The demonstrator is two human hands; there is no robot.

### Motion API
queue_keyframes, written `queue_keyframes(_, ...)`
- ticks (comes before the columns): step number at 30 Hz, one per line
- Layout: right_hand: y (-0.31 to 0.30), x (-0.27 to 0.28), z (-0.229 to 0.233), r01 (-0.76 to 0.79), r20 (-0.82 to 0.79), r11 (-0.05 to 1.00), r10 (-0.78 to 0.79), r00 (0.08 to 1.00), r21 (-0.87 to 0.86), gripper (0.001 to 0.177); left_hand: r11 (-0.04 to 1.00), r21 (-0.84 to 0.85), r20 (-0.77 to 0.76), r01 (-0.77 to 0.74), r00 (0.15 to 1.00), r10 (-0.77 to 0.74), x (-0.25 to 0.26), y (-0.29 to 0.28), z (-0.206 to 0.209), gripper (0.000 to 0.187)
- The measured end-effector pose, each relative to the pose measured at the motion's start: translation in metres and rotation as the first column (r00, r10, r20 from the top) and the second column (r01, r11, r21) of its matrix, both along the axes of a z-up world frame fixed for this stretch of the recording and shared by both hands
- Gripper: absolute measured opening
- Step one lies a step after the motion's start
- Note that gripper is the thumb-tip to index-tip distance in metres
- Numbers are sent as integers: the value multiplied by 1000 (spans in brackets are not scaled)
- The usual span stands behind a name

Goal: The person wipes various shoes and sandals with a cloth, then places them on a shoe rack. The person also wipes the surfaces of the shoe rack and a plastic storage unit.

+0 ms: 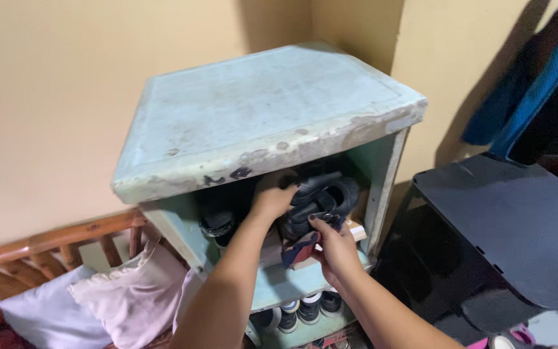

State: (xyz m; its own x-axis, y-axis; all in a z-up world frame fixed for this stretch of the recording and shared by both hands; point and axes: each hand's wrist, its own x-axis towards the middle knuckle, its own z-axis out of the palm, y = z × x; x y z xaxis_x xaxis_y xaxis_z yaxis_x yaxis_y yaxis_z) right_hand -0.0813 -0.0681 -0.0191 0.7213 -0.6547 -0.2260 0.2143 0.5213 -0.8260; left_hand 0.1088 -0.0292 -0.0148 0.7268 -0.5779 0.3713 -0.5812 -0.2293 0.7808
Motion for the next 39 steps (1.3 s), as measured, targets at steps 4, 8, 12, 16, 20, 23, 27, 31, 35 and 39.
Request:
queue_keyframes(4, -6, 1, 3, 24, -44, 999, -23, 999, 24, 20, 992, 5, 306, -126, 945, 119, 13, 2, 5, 18)
queue_keyframes(8, -10, 9, -3, -13, -5, 1000, 13, 1000, -3, 20, 987, -148, 346, -56, 932, 105, 8, 10, 2, 27)
queue_keyframes(12, -16, 19, -10, -55, -46, 997, 53, 998, -46, 23, 987, -96, 160, -129, 977, 143, -35, 25, 8, 43)
queue_keyframes(16, -22, 13, -23, -144, -36, 987, 146, 989, 72, 40, 962, -247, 364, 115, 931, -18, -92, 59, 4, 47)
queue_keyframes(20, -35, -3, -26, -90, -134, 995, 93, 987, 32, 50, 966, -238, 254, 98, 966, -36, -106, 67, 9, 41)
queue_keyframes(23, -55, -8, -19, 73, -80, 991, -83, 993, -116, 37, 969, -247, 208, 7, 977, 46, -99, 57, 13, 32)
queue_keyframes(27, -86, 0, -17, 83, -128, 989, -99, 987, -123, 31, 961, -272, 208, -56, 971, 116, -88, 43, 11, 30)
queue_keyframes(31, -106, 18, -23, 63, -196, 982, -98, 976, -178, 30, 968, -234, 243, -87, 959, 144, -84, 35, 10, 30)
queue_keyframes(35, -111, 22, -24, 147, -98, 962, -173, 980, -230, 29, 957, -286, 329, -39, 934, 137, -92, 36, 15, 31)
queue_keyframes(39, -107, 9, -13, 169, 8, 969, -170, 985, -181, 32, 972, -227, 135, -55, 987, 87, -102, 40, 27, 45)
